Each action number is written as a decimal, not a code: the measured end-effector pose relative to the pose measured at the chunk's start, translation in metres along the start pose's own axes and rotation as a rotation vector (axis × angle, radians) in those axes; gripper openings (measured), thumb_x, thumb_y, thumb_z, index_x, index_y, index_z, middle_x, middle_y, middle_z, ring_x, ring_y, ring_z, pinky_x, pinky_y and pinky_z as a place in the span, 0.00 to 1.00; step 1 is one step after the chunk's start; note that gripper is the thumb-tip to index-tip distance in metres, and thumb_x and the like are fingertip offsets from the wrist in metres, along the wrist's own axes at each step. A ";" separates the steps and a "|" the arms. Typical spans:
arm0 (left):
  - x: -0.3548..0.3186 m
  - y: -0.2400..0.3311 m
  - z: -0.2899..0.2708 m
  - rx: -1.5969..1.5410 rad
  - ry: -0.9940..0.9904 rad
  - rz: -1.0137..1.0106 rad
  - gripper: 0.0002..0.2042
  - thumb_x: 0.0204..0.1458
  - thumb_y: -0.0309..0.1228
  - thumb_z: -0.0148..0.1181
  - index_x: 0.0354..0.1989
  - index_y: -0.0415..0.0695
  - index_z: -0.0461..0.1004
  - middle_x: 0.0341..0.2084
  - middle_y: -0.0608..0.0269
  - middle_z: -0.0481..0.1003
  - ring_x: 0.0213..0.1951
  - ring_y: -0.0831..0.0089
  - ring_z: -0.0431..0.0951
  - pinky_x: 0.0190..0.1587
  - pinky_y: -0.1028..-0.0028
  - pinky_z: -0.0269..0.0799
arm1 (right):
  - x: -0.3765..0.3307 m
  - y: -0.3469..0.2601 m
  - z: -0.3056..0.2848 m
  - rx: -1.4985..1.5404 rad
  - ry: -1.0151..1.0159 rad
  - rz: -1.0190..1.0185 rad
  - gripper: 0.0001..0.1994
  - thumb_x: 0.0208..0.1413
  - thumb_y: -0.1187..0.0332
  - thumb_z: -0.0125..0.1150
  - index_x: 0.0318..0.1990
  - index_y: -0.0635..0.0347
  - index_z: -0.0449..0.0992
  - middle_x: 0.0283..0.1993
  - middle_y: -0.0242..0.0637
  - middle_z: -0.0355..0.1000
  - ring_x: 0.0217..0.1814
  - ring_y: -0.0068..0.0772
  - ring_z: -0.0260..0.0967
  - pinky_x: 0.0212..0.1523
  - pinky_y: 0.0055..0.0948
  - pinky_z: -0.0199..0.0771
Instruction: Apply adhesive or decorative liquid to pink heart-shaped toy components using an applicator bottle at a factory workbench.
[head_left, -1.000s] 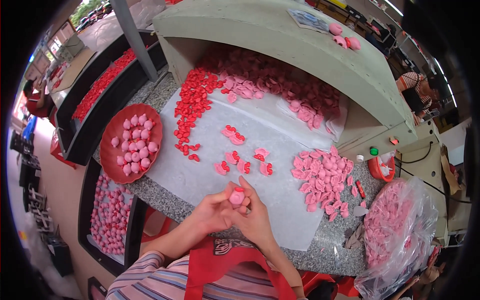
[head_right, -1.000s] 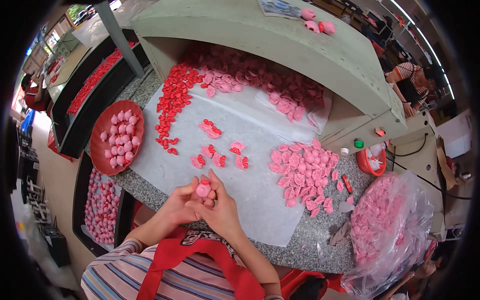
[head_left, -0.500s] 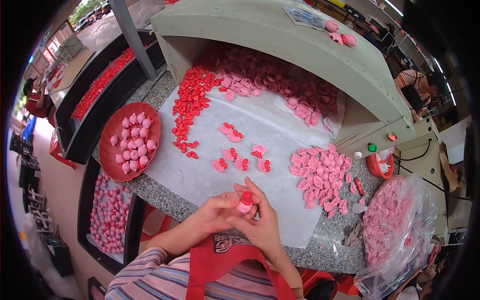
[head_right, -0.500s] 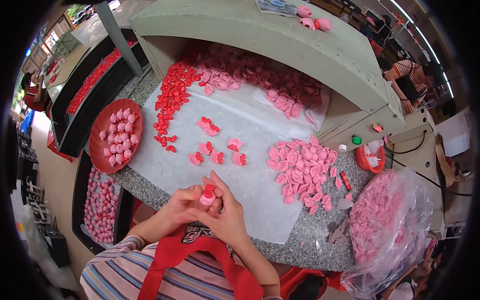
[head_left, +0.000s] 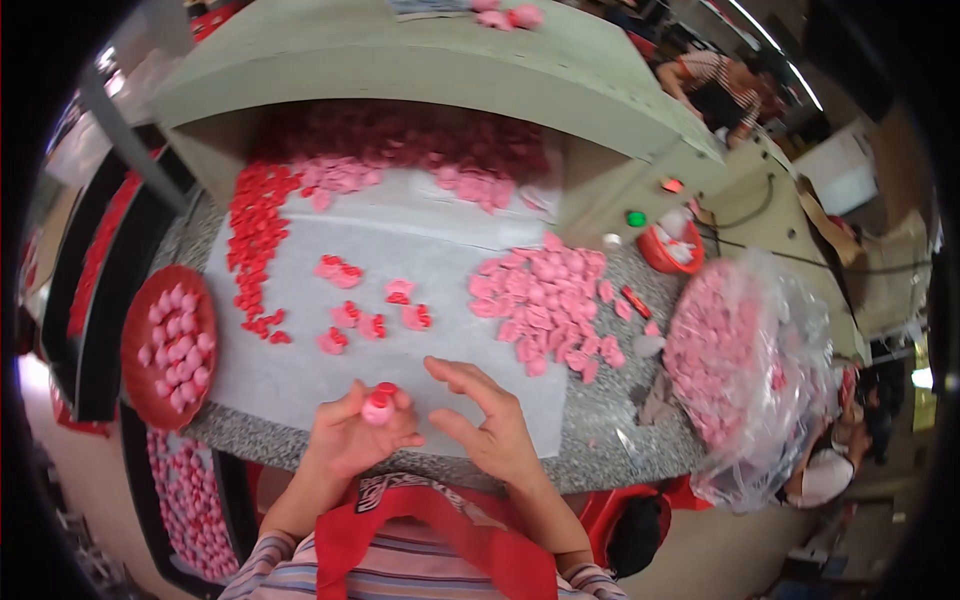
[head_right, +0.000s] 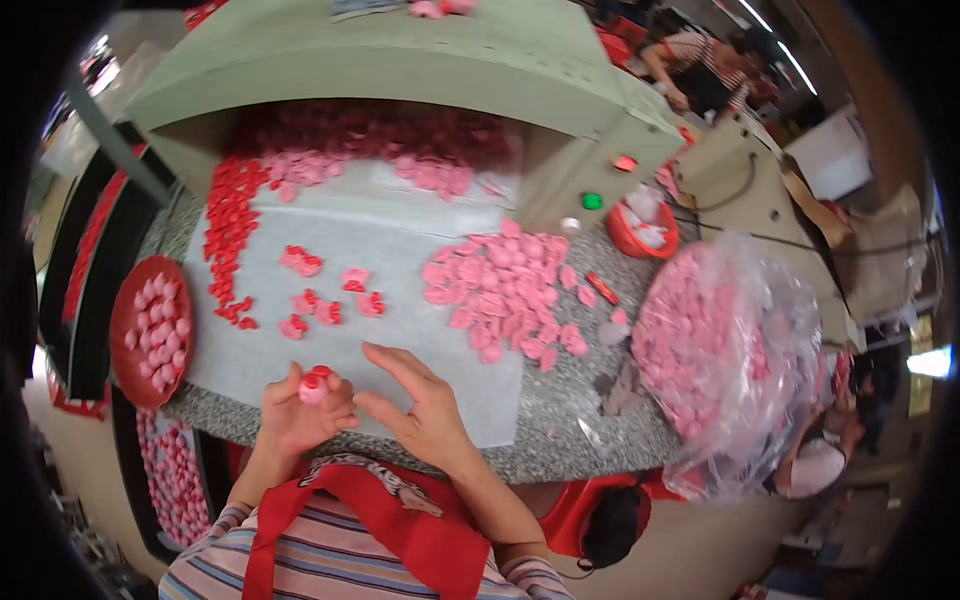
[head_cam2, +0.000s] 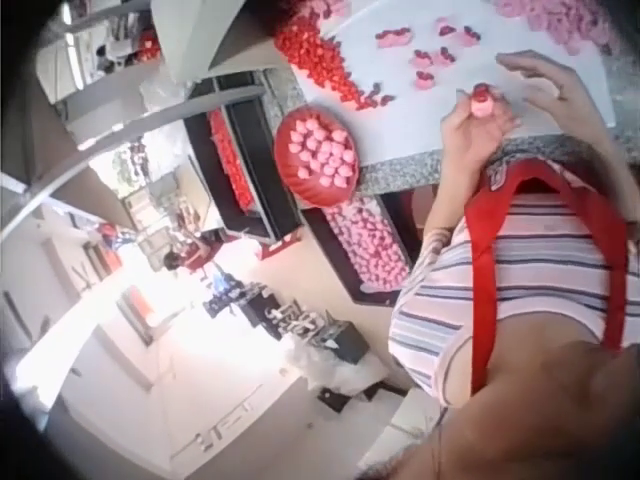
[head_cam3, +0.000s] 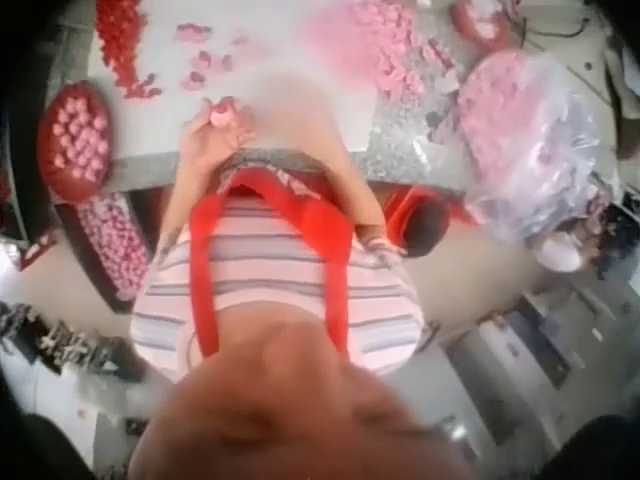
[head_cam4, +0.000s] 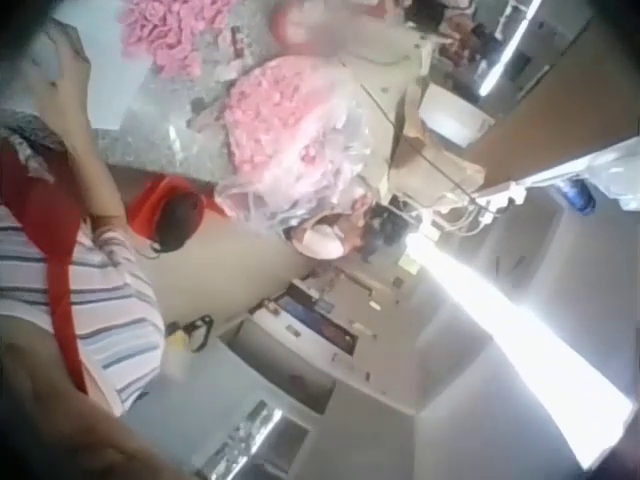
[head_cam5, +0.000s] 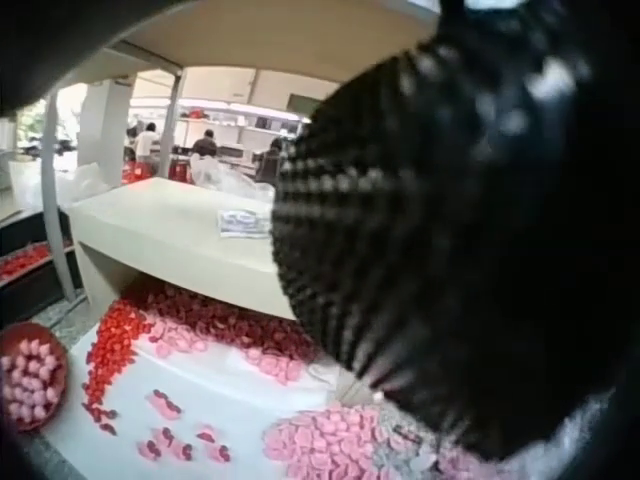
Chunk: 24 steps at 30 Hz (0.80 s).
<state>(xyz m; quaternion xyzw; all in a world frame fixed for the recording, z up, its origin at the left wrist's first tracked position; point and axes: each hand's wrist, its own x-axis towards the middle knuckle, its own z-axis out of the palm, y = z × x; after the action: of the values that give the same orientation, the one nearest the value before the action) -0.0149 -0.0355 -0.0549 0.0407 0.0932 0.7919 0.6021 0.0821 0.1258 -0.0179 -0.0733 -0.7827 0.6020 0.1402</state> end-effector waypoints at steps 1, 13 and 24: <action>0.000 0.001 0.000 -0.012 -0.025 -0.044 0.25 0.55 0.49 0.40 0.44 0.37 0.68 0.27 0.63 0.64 0.31 0.70 0.64 0.46 0.65 0.64 | -0.005 0.005 -0.014 -0.027 0.043 0.014 0.20 0.46 0.73 0.58 0.50 0.60 0.68 0.48 0.40 0.67 0.49 0.32 0.64 0.49 0.28 0.63; 0.041 -0.042 0.001 -0.135 0.002 -0.350 0.24 0.55 0.47 0.41 0.44 0.35 0.65 0.30 0.59 0.66 0.36 0.69 0.67 0.49 0.63 0.66 | -0.131 0.117 -0.176 -1.049 1.128 0.505 0.09 0.46 0.69 0.58 0.34 0.63 0.75 0.29 0.45 0.72 0.29 0.43 0.69 0.33 0.34 0.67; 0.031 -0.045 0.006 0.008 0.101 -0.148 0.18 0.52 0.37 0.49 0.47 0.40 0.64 0.42 0.62 0.69 0.44 0.72 0.70 0.48 0.68 0.66 | -0.037 -0.019 -0.002 -0.311 0.314 -0.135 0.08 0.40 0.82 0.60 0.30 0.65 0.73 0.29 0.37 0.67 0.28 0.26 0.65 0.25 0.19 0.64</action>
<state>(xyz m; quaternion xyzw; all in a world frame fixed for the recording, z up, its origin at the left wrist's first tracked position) 0.0201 0.0061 -0.0594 -0.0038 0.1296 0.7460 0.6532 0.1189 0.1123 -0.0035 -0.1344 -0.8376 0.4447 0.2872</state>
